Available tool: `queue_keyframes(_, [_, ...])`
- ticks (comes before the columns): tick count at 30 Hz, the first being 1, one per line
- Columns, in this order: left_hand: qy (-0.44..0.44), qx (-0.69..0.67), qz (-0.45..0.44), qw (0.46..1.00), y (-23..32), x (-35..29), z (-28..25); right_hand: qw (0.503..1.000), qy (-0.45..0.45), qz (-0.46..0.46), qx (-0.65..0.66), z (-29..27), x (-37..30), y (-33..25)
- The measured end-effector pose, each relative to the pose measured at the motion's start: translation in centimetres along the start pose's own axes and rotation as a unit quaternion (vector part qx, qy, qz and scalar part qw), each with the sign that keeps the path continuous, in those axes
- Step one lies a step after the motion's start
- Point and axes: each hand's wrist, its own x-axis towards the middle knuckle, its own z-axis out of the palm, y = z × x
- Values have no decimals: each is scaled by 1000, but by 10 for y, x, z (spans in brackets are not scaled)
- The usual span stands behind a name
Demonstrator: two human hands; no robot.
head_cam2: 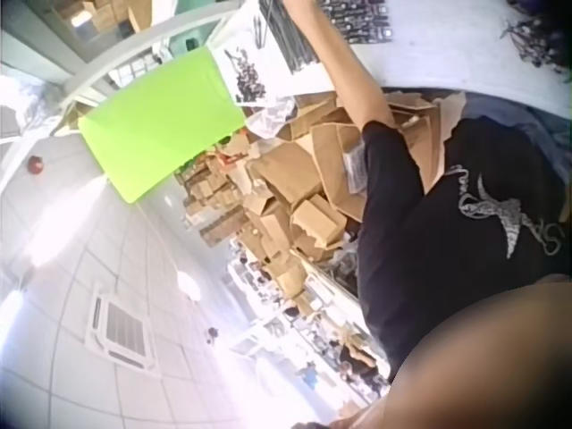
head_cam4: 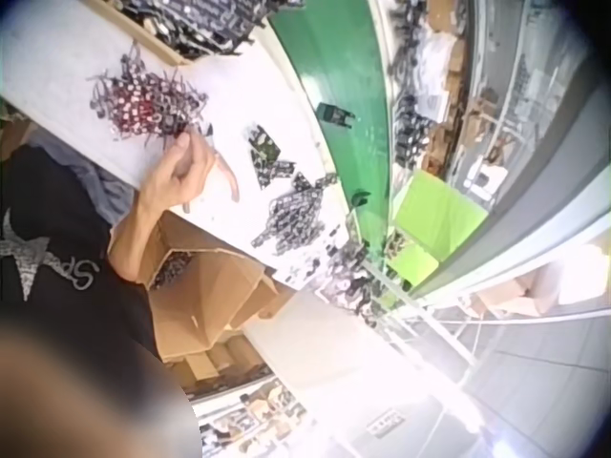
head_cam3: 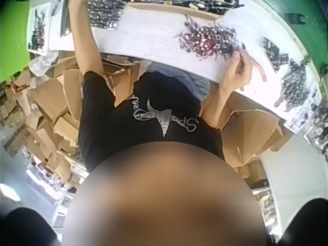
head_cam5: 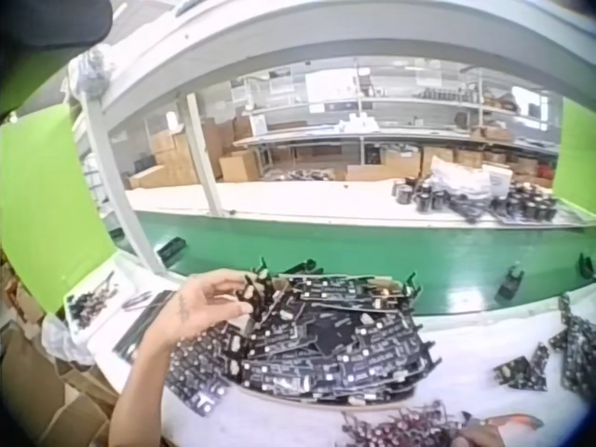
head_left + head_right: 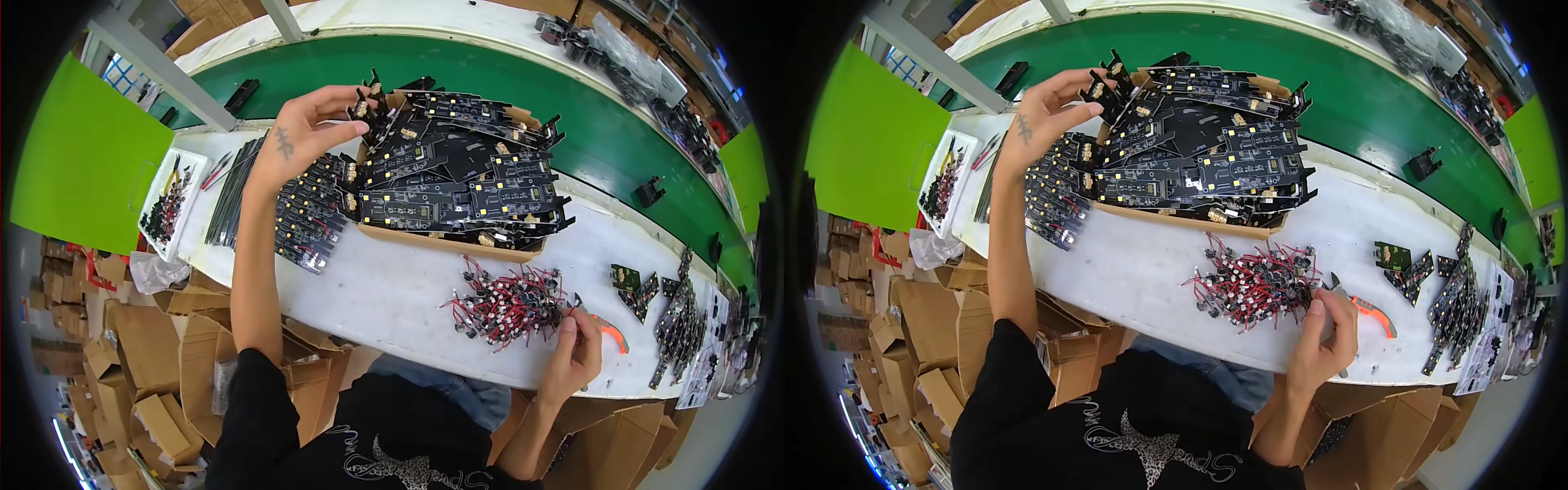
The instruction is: The person assembles components and connects wires on electronic circuit boards by hand.
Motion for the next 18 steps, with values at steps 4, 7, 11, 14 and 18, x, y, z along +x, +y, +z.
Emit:
queue_keyframes(4, [14, -41, -17, 999, 1, 1, 6, 1000, -1, 10, 5, -1, 0, -2])
queue_keyframes(7, [17, -43, -24, 999, -5, 1, 8, 1000, -12, -6, 0, -2, 3, -6])
queue_keyframes(11, [61, -19, -48, 997, -9, -1, 7, 989, -59, -134, -32, 3, 33, -45])
queue_keyframes(14, [47, -31, -20, 998, -10, -1, 10, 982, -75, -174, -4, 10, 55, -70])
queue_keyframes(18, [42, -23, -59, 997, -11, 3, 5, 975, -77, -209, 5, 17, 57, -71])
